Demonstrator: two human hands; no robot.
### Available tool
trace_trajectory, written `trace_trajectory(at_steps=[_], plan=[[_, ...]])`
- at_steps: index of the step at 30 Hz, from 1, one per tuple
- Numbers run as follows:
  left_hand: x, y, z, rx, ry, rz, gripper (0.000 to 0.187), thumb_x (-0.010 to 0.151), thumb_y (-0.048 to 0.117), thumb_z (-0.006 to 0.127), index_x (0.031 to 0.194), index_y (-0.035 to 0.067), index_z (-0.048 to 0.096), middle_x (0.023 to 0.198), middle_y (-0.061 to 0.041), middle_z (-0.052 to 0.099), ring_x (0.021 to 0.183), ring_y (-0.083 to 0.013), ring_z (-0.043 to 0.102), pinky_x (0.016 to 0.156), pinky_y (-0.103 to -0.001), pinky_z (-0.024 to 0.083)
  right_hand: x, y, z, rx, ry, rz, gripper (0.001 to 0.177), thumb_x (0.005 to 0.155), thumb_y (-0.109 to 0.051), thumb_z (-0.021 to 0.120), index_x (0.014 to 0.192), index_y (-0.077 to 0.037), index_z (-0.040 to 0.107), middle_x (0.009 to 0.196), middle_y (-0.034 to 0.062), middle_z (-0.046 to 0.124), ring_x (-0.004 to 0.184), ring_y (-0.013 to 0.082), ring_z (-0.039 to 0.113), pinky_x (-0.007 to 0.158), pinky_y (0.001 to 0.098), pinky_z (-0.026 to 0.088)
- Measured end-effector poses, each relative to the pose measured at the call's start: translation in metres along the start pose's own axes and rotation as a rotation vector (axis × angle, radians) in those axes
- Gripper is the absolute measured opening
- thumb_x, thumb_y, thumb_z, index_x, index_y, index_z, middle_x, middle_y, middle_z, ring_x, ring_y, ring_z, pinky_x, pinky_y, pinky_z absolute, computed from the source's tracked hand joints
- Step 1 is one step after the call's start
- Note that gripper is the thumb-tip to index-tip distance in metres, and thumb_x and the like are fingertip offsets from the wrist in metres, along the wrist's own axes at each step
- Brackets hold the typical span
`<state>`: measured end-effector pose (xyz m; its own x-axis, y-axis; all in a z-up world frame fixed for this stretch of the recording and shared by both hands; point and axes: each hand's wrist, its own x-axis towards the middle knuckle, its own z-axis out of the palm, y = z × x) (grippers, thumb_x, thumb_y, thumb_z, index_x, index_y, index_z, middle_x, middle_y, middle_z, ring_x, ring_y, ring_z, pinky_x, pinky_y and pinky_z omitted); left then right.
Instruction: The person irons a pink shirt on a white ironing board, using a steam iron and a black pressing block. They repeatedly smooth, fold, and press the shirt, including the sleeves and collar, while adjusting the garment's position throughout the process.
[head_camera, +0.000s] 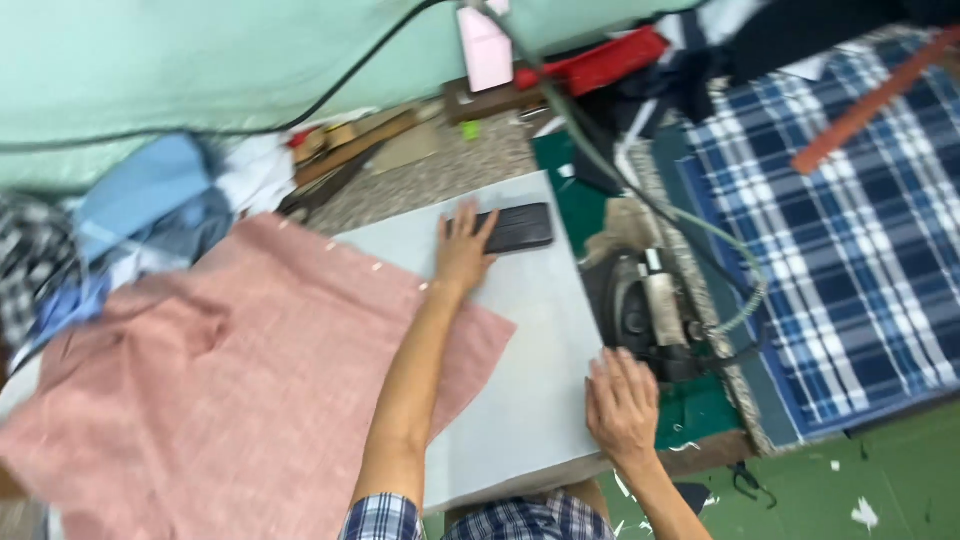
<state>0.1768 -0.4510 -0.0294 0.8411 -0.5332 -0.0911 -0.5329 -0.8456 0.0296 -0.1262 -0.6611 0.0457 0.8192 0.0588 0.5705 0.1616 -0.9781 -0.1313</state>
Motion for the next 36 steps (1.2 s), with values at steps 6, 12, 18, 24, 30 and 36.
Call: trace_trajectory(at_steps=[6, 12, 18, 24, 30, 36], plan=[[-0.009, 0.0, 0.004, -0.038, 0.09, 0.051, 0.083, 0.093, 0.056, 0.064, 0.161, 0.021, 0.032, 0.133, -0.026, 0.044, 0.12, -0.0428, 0.042, 0.106, -0.056, 0.027, -0.006, 0.054, -0.004, -0.424, -0.192, 0.183, 0.063, 0.096, -0.043, 0.057, 0.134, 0.006, 0.062, 0.147, 0.0279, 0.058, 0.135, 0.0436, 0.054, 0.113, 0.053, 0.044], [-0.176, -0.05, -0.032, -0.172, 0.408, -0.137, 0.067, 0.098, 0.055, 0.059, 0.153, 0.019, 0.05, 0.114, -0.026, 0.054, 0.096, -0.0429, 0.053, 0.085, -0.051, 0.047, 0.023, 0.104, 0.006, -0.224, -0.603, 0.361, 0.055, 0.09, -0.029, 0.057, 0.141, -0.008, 0.053, 0.129, 0.0244, 0.065, 0.115, 0.0431, 0.062, 0.094, 0.0491, 0.053], [-0.347, -0.107, -0.003, -0.064, 0.625, -0.59, 0.058, 0.099, 0.049, 0.061, 0.149, 0.019, 0.055, 0.112, -0.028, 0.054, 0.098, -0.0451, 0.055, 0.089, -0.054, 0.047, 0.056, 0.163, 0.079, 0.575, -0.585, 0.882, 0.024, 0.108, -0.025, 0.065, 0.117, -0.002, 0.063, 0.089, 0.0145, 0.065, 0.069, 0.0252, 0.06, 0.056, 0.0435, 0.047], [-0.38, -0.039, -0.078, -0.641, 0.352, -0.655, 0.056, 0.093, 0.049, 0.058, 0.14, 0.017, 0.053, 0.113, -0.021, 0.064, 0.094, -0.0367, 0.063, 0.081, -0.049, 0.048, 0.127, 0.039, 0.002, 0.329, -0.796, 0.752, 0.063, 0.101, -0.032, 0.065, 0.155, -0.001, 0.051, 0.111, 0.0262, 0.068, 0.09, 0.037, 0.064, 0.07, 0.0476, 0.047], [-0.466, -0.05, 0.049, -0.266, 0.389, -0.363, 0.075, 0.097, 0.056, 0.059, 0.159, 0.038, 0.02, 0.128, -0.029, 0.054, 0.101, -0.0383, 0.055, 0.081, -0.053, 0.046, 0.17, -0.159, -0.011, 0.162, -0.981, 0.437, 0.067, 0.095, -0.043, 0.056, 0.155, -0.017, 0.044, 0.122, 0.0371, 0.068, 0.117, 0.0536, 0.063, 0.097, 0.0543, 0.047], [-0.5, -0.178, -0.004, -0.056, 0.56, -0.983, 0.065, 0.082, 0.045, 0.07, 0.143, 0.024, 0.061, 0.103, -0.023, 0.058, 0.087, -0.0394, 0.056, 0.072, -0.048, 0.047, 0.152, -0.34, 0.066, 0.192, -1.13, 0.053, 0.061, 0.099, -0.049, 0.051, 0.145, -0.009, 0.048, 0.109, 0.0309, 0.074, 0.112, 0.0481, 0.07, 0.098, 0.0599, 0.054]])
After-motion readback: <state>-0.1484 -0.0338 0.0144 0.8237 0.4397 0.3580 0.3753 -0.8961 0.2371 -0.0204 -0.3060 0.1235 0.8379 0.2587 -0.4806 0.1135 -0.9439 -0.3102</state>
